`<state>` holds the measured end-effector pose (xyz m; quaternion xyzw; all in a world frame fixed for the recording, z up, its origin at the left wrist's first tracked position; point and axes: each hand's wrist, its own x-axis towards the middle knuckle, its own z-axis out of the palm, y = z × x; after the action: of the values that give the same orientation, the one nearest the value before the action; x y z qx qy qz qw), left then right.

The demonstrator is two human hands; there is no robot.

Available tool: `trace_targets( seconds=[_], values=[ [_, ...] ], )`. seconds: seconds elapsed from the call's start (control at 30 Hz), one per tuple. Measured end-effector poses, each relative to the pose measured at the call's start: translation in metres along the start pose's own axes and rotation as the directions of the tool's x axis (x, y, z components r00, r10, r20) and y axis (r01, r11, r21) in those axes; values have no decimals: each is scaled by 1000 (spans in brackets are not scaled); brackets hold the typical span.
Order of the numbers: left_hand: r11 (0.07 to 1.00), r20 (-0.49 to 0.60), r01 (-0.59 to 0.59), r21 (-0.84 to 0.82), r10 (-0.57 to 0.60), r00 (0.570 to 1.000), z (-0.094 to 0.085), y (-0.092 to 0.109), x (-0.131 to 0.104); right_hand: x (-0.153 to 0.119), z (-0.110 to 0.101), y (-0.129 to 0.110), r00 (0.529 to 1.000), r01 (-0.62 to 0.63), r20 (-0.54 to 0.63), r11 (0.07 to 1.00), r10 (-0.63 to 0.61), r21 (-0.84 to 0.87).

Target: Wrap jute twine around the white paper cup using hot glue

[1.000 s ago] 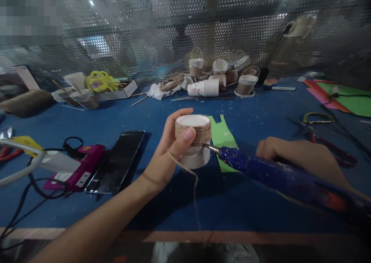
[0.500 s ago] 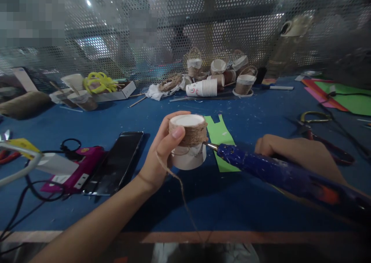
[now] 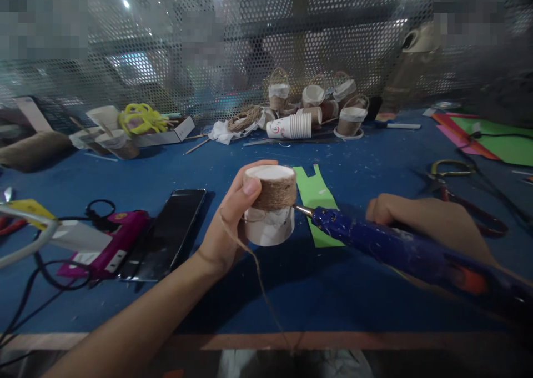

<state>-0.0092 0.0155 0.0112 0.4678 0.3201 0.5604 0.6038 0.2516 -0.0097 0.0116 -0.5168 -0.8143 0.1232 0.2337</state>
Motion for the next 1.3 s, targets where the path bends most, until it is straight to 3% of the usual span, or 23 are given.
trace_targets(
  seconds=[0.4, 0.7, 0.9, 1.1, 1.3],
  values=[
    [995, -14, 62, -78, -63, 998, 5, 1, -2, -3, -2, -4, 999, -31, 30, 997, 29, 78],
    [980, -47, 126, -152, -135, 990, 11, 10, -1, -3, 0, -8, 999, 2, -53, 998, -5, -66],
    [978, -57, 147, -148, -157, 986, 10, 10, -2, -1, 0, 1, 998, 52, -19, 998, -53, -35],
    [983, -24, 154, -104, -157, 987, 9, 6, -2, -1, -2, -4, 998, -41, 41, 997, 38, 59],
    [987, -99, 152, -55, -156, 983, 9, 7, -1, -2, -2, -9, 1000, 12, -22, 1000, -12, -25]
  ],
)
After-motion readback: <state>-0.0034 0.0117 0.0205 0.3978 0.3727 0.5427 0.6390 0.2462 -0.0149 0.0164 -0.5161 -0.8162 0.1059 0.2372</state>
